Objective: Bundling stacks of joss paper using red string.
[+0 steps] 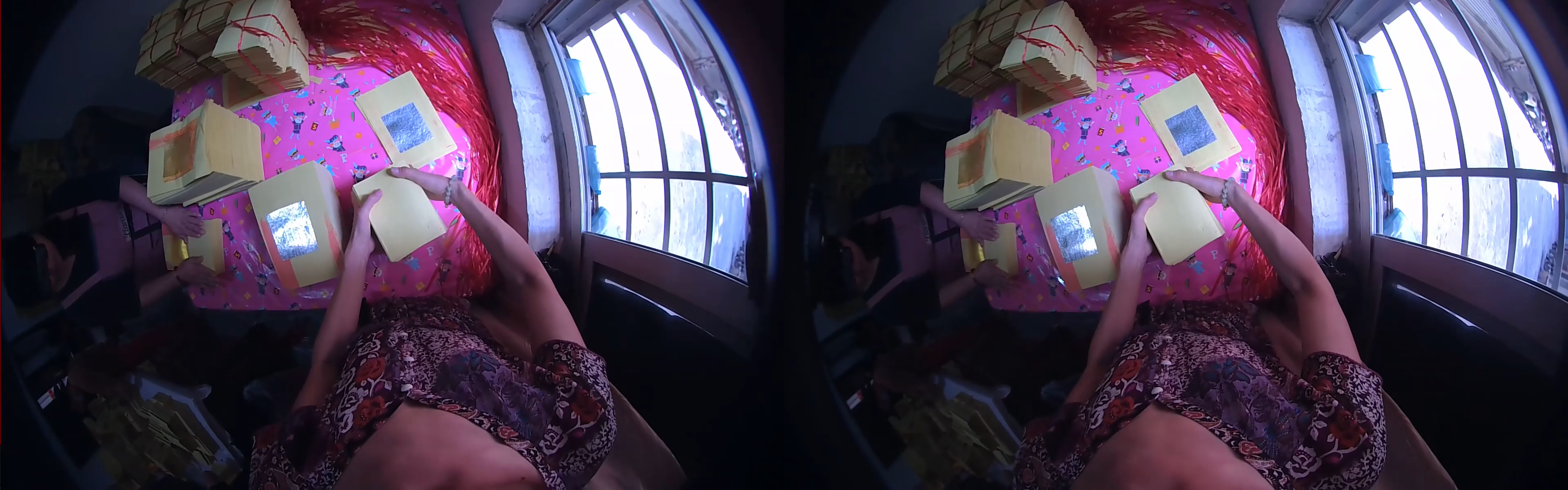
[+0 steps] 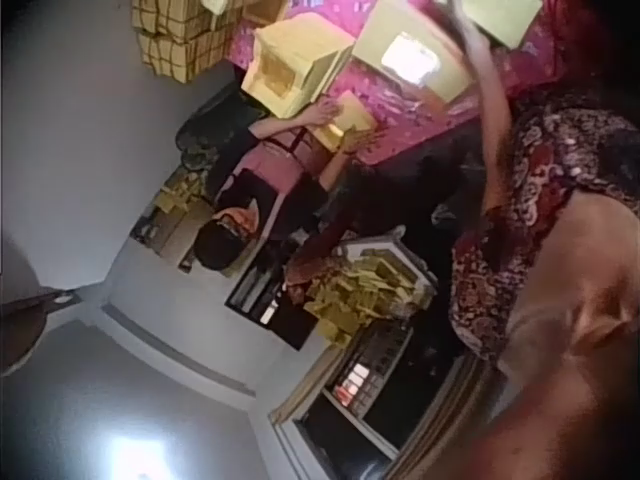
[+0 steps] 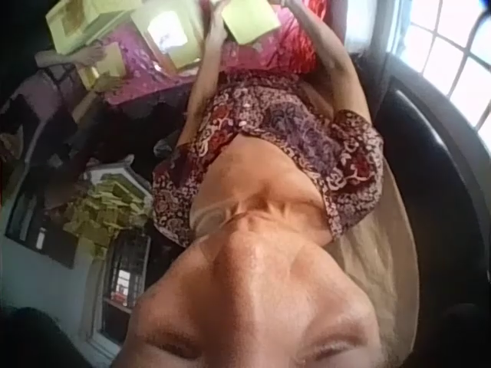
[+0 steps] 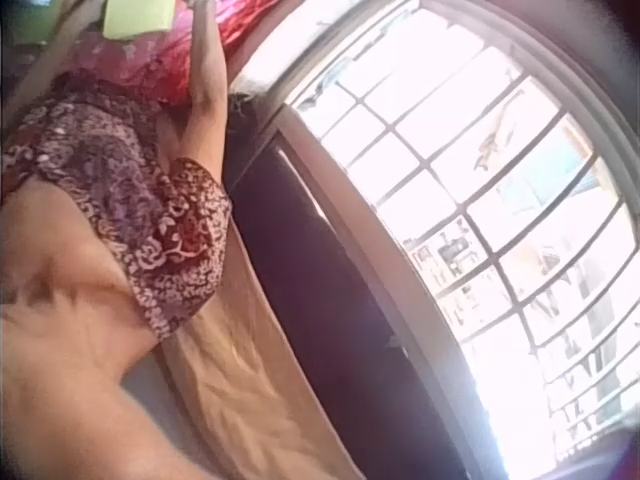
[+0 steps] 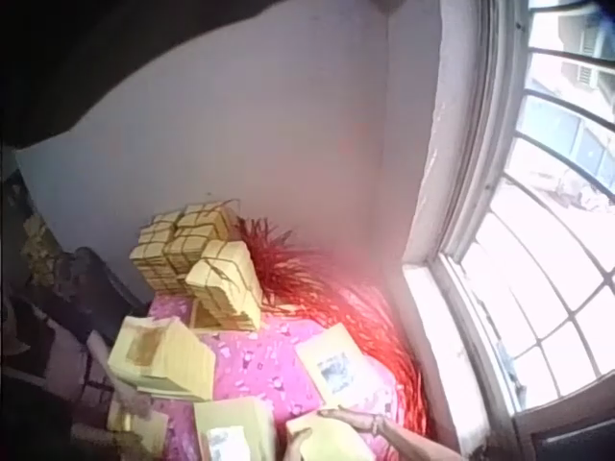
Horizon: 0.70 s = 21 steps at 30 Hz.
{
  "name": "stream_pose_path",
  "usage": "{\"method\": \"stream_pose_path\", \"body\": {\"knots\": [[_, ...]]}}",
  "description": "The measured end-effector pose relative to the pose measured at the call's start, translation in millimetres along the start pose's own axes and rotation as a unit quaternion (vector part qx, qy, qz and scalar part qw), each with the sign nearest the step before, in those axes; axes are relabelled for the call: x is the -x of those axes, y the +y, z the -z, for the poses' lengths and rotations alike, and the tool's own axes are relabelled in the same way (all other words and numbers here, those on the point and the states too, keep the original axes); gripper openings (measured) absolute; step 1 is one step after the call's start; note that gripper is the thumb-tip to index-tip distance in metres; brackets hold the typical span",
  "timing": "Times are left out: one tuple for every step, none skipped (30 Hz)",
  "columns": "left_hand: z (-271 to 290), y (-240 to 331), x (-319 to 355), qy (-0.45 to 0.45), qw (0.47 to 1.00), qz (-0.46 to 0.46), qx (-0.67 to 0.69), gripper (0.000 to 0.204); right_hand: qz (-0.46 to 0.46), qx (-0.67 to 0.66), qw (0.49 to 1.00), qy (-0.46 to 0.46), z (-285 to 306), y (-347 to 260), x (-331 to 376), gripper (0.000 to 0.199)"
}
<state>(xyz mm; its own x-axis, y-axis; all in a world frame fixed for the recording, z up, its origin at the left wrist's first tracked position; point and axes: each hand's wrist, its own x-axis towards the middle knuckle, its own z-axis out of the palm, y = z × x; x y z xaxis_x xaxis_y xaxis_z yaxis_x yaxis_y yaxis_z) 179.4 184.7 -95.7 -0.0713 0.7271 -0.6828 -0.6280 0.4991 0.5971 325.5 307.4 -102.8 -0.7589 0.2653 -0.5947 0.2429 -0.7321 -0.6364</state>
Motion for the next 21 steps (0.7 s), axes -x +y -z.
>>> {"method": "stream_pose_path", "body": {"knots": [[-0.1, -3.2, 1.7, 0.0, 1.0, 0.005, -0.001, 0.052, 0.012, 0.012, 1.0, -0.002, -0.2, 1.7, -0.4, 0.07], [2.3, -7.6, 1.7, 0.007, 1.0, -0.015, 0.022, 0.052, 0.026, 0.024, 0.999, -0.003, -2.1, 0.7, -0.4, 0.069], [4.6, -12.2, 1.7, 0.015, 0.998, -0.034, 0.044, 0.051, 0.025, 0.02, 0.999, -0.001, -3.7, 0.8, 1.5, 0.069], [6.8, -16.6, 1.1, 0.013, 0.999, -0.029, 0.041, 0.051, 0.033, -0.006, 0.999, 0.016, -5.1, 1.5, 4.1, 0.068], [9.9, -20.8, -1.0, 0.043, 0.997, -0.041, 0.056, 0.051, 0.042, -0.03, 0.998, 0.031, -6.1, 1.2, 5.5, 0.066], [13.0, -25.4, -2.6, 0.074, 0.993, -0.052, 0.07, 0.051, 0.043, -0.034, 0.998, 0.033, -7.2, 1.0, 6.9, 0.066], [16.8, -30.2, -2.6, 0.072, 0.994, -0.05, 0.067, 0.051, 0.031, -0.084, 0.996, 0.014, -8.5, 0.8, 8.1, 0.065], [11.0, -30.2, 0.3, 0.056, 0.995, -0.063, 0.052, 0.051, 0.02, -0.139, 0.99, 0.003, -5.4, 5.3, 10.7, 0.064], [2.7, -26.7, 4.9, 0.039, 0.996, -0.075, 0.035, 0.051, 0.008, -0.156, 0.987, 0.039, -8.3, 9.2, 12.0, 0.064], [-3.6, -20.1, 8.0, 0.007, 0.997, -0.031, 0.068, 0.058, 0.004, -0.158, 0.986, 0.046, -9.1, 11.7, 14.0, 0.065], [-1.5, -18.5, 8.5, -0.006, 0.996, -0.013, 0.09, 0.057, -0.001, -0.159, 0.986, 0.05, -15.2, 9.1, 17.7, 0.065], [0.4, -16.9, 9.0, -0.02, 0.994, 0.005, 0.112, 0.056, 0.023, -0.135, 0.989, 0.058, -18.1, 9.4, 17.0, 0.07], [1.5, -17.0, 11.4, -0.009, 0.995, 0.003, 0.095, 0.058, 0.036, -0.132, 0.989, 0.054, -19.4, 10.4, 14.8, 0.071], [-1.1, -15.8, 12.9, -0.016, 0.996, 0.011, 0.088, 0.058, 0.05, -0.13, 0.989, 0.055, -14.9, 12.8, 13.8, 0.071], [-2.9, -14.9, 16.5, -0.017, 0.994, 0.02, 0.103, 0.06, 0.051, -0.135, 0.988, 0.05, -12.7, 10.4, 19.0, 0.071], [-4.9, -14.2, 20.7, -0.018, 0.992, 0.029, 0.118, 0.062, 0.056, -0.143, 0.986, 0.059, -1.8, 22.9, 16.1, 0.071], [-0.9, -16.7, 20.7, -0.026, 0.992, 0.014, 0.12, 0.065, 0.111, -0.103, 0.985, 0.085, 13.5, 39.4, 5.4, 0.071], [-5.4, -16.6, 27.4, -0.03, 0.993, 0.021, 0.113, 0.065, 0.16, -0.065, 0.979, 0.11, 17.1, 43.2, 5.9, 0.071], [-10.4, -17.2, 35.0, -0.026, 0.993, 0.011, 0.113, 0.065, 0.124, -0.048, 0.986, 0.106, 23.8, 51.6, 16.5, 0.071], [-14.2, -17.4, 42.7, -0.021, 0.993, -0.002, 0.113, 0.065, 0.142, -0.038, 0.981, 0.129, 21.9, 61.4, 21.4, 0.069], [-13.2, -22.3, 45.5, -0.021, 0.993, 0.013, 0.113, 0.064, 0.161, -0.029, 0.975, 0.152, 20.9, 70.2, 25.5, 0.066]]}}
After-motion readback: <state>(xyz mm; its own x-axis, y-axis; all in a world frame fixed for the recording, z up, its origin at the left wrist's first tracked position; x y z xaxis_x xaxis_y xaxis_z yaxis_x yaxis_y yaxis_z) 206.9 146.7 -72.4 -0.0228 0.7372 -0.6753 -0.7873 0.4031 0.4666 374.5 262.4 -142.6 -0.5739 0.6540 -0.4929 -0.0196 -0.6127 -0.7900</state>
